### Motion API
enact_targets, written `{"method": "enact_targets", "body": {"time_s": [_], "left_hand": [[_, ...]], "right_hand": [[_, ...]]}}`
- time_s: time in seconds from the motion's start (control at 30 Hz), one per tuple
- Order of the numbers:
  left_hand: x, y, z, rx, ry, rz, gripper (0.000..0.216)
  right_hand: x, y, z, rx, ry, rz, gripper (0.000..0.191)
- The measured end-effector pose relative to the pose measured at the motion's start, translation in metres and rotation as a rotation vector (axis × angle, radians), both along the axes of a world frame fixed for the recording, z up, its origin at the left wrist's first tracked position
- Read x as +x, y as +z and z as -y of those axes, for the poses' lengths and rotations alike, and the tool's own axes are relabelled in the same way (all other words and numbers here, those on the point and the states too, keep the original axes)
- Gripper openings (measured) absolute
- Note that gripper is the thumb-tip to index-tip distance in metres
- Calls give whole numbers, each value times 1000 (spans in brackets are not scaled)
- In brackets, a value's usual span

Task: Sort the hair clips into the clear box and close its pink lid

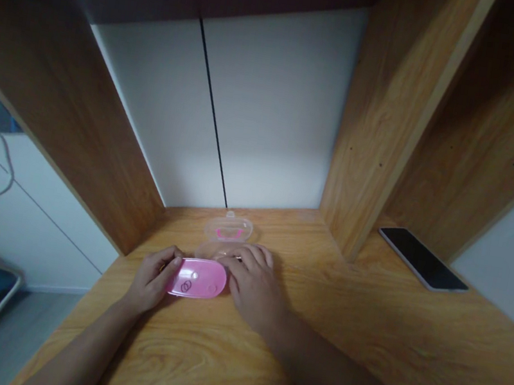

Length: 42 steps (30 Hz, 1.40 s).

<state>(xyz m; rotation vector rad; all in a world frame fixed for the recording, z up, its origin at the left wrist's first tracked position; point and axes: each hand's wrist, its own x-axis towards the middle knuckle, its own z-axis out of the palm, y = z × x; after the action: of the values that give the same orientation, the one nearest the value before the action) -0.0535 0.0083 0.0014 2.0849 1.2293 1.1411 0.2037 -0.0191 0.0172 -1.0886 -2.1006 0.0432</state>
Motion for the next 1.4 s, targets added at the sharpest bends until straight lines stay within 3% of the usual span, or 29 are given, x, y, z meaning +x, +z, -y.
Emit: {"method": "enact_targets", "body": {"time_s": [0.27, 0.43, 0.73, 1.1, 1.4], "left_hand": [[3, 0, -1, -79, 7, 47, 37], [5, 0, -4, -96, 11, -46, 34], [4, 1, -7, 32, 127, -293, 22], [3, 5, -5, 159, 287, -432, 29], [6, 13, -1, 215, 392, -445, 10]], "right_hand": [[3, -7, -7, 17, -184, -63, 24], [6, -10, -11, 8, -279, -87, 23], [6, -12, -11, 15, -284, -119, 24], [6, -12, -12, -3, -282, -115, 22], [5, -9, -10, -25, -291, -118, 22]]}}
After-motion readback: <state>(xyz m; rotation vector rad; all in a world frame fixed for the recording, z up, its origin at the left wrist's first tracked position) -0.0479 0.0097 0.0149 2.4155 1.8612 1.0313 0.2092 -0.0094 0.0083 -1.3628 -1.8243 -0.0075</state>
